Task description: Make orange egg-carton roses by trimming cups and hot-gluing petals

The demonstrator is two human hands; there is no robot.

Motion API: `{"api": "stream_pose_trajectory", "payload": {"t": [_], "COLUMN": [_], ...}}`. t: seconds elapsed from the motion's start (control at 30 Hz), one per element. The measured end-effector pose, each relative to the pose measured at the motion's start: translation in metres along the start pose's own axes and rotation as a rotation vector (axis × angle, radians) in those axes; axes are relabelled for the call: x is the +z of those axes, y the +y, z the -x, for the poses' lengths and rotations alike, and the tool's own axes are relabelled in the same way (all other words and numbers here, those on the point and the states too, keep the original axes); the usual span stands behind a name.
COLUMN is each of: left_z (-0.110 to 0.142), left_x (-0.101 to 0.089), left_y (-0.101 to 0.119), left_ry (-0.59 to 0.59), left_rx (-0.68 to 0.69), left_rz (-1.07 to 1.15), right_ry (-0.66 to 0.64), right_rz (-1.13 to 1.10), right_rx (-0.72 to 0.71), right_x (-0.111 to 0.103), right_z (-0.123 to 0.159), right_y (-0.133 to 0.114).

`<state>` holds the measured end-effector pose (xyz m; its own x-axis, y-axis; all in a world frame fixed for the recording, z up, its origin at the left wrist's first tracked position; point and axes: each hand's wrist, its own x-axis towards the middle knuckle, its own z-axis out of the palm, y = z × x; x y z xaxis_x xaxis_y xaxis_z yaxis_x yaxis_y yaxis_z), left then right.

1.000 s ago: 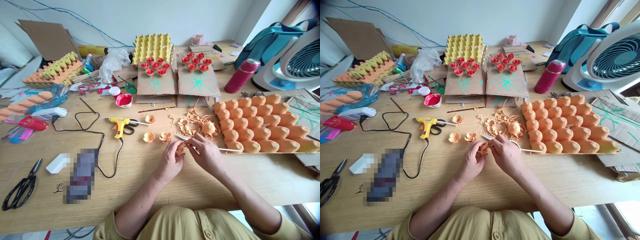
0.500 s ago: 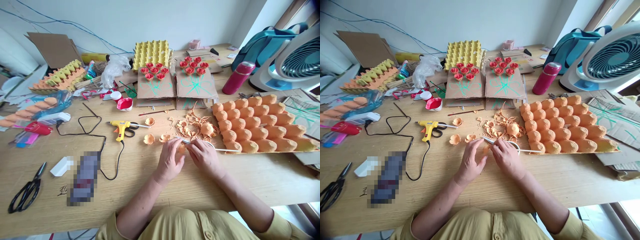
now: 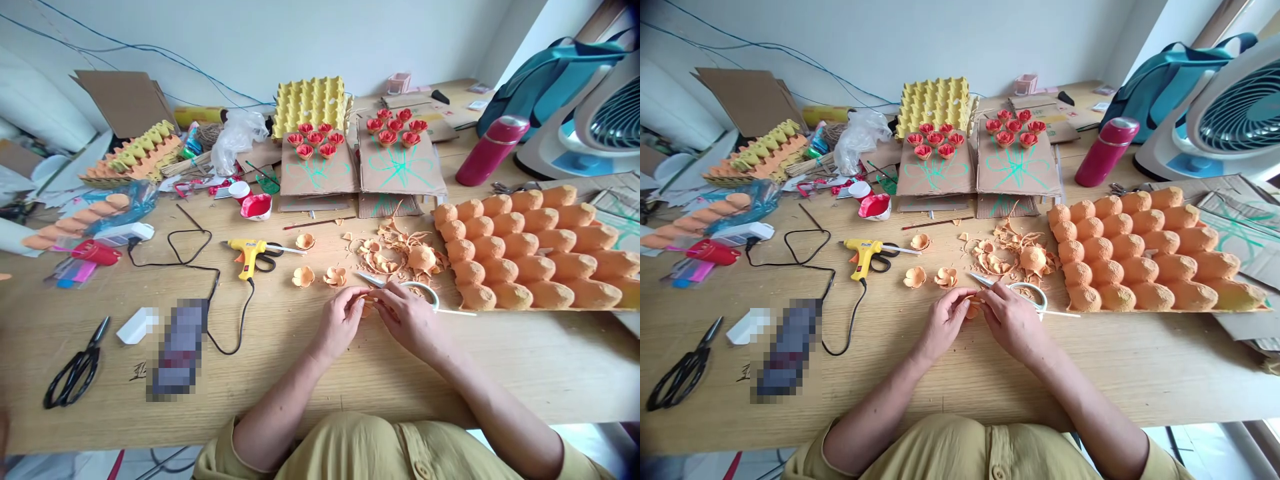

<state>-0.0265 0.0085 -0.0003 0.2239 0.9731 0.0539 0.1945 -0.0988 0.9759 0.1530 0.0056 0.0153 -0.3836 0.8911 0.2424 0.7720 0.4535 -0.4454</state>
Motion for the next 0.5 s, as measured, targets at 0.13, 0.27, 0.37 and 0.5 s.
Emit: {"api": "stream_pose_trajectory", "payload": {"t": [0.13,0.27,0.37,0.5], "left_z": [0.0,0.001,0.002,0.002], "left_x": [-0.002,-0.004,-0.004,-0.006], "left_y": [0.008,0.014,0.012,0.007], "left_ry": [0.014,0.031,0.036,0.019], "left_rx": [-0.024,-0.027,-0.009,-0.026], "left_rz": [-0.02,-0.047,-0.052,-0.058], "right_ry": [-0.068,-0.138,-0.164,-0.157], "right_rz": [-0.011,0.009,0.041,0.06], "right_rx": [0.038,0.052,0.054,0.048], "right_x": [-0.007,-0.017,-0.02,-0.014], "right_z": [-0.003,-0.011,-0.016,-0.02], "right_y": [-0.004,-0.009,-0.011,-0.012]}}
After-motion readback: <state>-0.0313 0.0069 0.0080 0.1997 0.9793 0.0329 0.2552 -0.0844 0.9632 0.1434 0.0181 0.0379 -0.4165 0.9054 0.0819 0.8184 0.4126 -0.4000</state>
